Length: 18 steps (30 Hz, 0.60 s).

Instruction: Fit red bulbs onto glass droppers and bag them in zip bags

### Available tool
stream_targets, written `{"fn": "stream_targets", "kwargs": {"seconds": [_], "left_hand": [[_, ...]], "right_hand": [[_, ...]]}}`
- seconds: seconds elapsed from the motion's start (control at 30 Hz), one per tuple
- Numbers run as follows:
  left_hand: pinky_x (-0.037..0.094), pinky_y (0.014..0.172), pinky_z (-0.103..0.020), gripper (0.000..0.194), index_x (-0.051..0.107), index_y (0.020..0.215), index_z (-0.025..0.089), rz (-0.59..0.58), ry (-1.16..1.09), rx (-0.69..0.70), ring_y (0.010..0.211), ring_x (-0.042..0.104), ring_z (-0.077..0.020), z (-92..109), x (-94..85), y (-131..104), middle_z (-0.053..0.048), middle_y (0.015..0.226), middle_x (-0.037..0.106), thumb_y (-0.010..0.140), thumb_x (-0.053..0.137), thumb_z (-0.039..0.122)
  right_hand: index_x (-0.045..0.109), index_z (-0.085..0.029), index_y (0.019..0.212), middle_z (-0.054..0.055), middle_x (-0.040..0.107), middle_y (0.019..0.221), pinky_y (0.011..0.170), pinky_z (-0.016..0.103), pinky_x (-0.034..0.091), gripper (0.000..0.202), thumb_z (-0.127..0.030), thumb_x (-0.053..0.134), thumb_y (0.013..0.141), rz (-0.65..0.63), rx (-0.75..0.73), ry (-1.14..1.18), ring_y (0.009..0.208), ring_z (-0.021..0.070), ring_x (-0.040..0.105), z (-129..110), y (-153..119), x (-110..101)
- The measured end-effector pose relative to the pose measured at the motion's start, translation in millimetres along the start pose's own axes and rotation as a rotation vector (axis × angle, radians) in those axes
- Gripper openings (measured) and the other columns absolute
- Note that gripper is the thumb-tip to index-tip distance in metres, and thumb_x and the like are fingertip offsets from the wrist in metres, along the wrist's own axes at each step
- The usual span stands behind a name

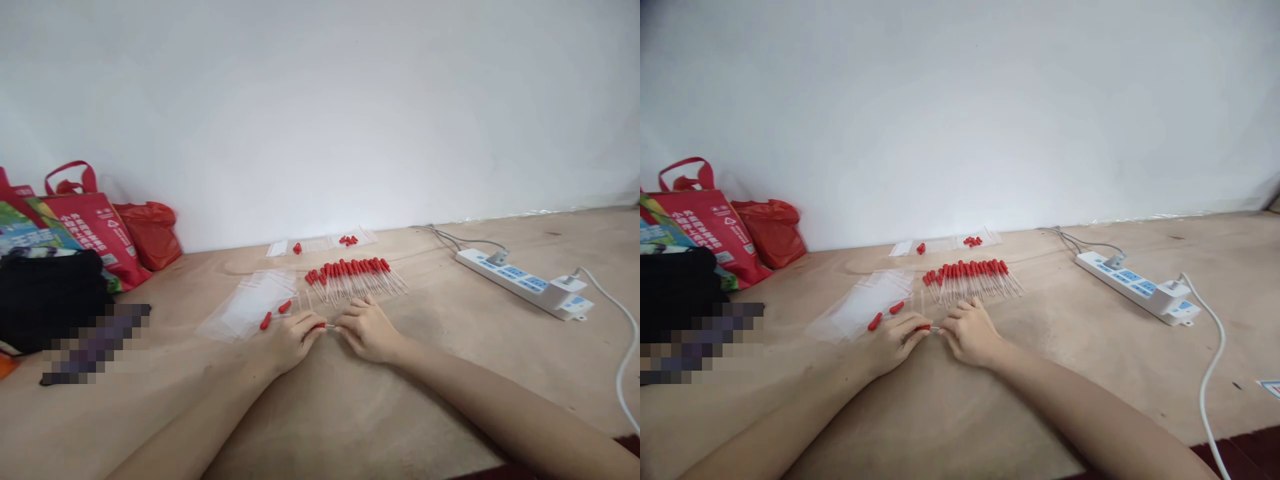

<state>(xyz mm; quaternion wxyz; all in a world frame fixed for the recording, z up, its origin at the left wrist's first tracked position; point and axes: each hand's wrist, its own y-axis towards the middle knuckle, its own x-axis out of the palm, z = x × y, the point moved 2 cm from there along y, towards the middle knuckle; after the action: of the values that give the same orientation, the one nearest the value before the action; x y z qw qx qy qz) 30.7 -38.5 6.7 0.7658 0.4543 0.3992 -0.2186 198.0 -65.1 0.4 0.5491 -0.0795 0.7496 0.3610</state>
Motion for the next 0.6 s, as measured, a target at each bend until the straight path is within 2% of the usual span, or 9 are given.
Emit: {"fn": "stream_targets", "kwargs": {"seconds": [0.07, 0.13, 0.27, 0.37, 0.47, 0.6], "left_hand": [[0.044, 0.074, -0.029, 0.016, 0.056, 0.093, 0.017, 0.023, 0.051, -0.01, 0.081, 0.056, -0.0163, -6, -4.3, 0, -0.005, 0.085, 0.061, 0.084, 0.043, 0.022], [0.041, 0.081, -0.034, 0.023, 0.052, 0.102, 0.018, 0.042, 0.15, -0.087, 0.09, 0.053, -0.0198, -16, -10.8, -2, -0.006, 0.095, 0.059, 0.081, 0.048, 0.026], [0.039, 0.083, -0.038, 0.033, 0.051, 0.103, 0.017, 0.06, 0.406, -0.417, 0.096, 0.048, -0.0253, -38, -26.2, -12, -0.009, 0.101, 0.054, 0.074, 0.056, 0.03], [0.04, 0.08, -0.036, 0.035, 0.051, 0.105, 0.014, -0.034, 0.5, -0.608, 0.096, 0.047, -0.0263, -47, -31.7, -18, -0.011, 0.103, 0.051, 0.076, 0.053, 0.032], [0.04, 0.078, -0.034, 0.034, 0.051, 0.107, 0.012, -0.127, 0.592, -0.647, 0.095, 0.047, -0.0263, -45, -32.5, -18, -0.012, 0.102, 0.051, 0.08, 0.048, 0.032], [0.04, 0.073, -0.034, 0.028, 0.053, 0.107, 0.014, -0.204, 0.688, -0.674, 0.09, 0.05, -0.0254, -41, -31.0, -17, -0.011, 0.098, 0.052, 0.085, 0.041, 0.027]], "right_hand": [[0.061, -0.018, 0.072, 0.003, 0.059, 0.071, 0.067, 0.03, 0.021, 0.019, -0.025, 0.045, 0.081, -0.018, 0.045, -0.018, 0.074, 0.0152, 0.047, -1, 1, -3], [0.061, -0.018, 0.069, 0.003, 0.06, 0.07, 0.068, 0.03, 0.023, 0.019, -0.024, 0.047, 0.079, -0.013, 0.131, 0.001, 0.074, 0.0156, 0.048, 2, 3, -5], [0.063, -0.019, 0.072, 0.002, 0.063, 0.069, 0.064, 0.026, 0.03, 0.02, -0.026, 0.045, 0.078, 0.052, 0.423, 0.209, 0.067, 0.0139, 0.053, 21, 11, 0], [0.062, -0.019, 0.079, 0.002, 0.065, 0.073, 0.061, 0.024, 0.033, 0.019, -0.028, 0.046, 0.077, 0.134, 0.603, 0.307, 0.066, 0.0137, 0.056, 31, 27, 9], [0.06, -0.02, 0.088, 0.003, 0.066, 0.078, 0.068, 0.026, 0.033, 0.021, -0.03, 0.045, 0.078, 0.193, 0.682, 0.252, 0.074, 0.0159, 0.058, 31, 50, 17], [0.055, -0.018, 0.094, 0.006, 0.066, 0.08, 0.076, 0.033, 0.028, 0.023, -0.03, 0.042, 0.079, 0.146, 0.742, 0.079, 0.08, 0.0205, 0.058, 23, 84, 29]]}}
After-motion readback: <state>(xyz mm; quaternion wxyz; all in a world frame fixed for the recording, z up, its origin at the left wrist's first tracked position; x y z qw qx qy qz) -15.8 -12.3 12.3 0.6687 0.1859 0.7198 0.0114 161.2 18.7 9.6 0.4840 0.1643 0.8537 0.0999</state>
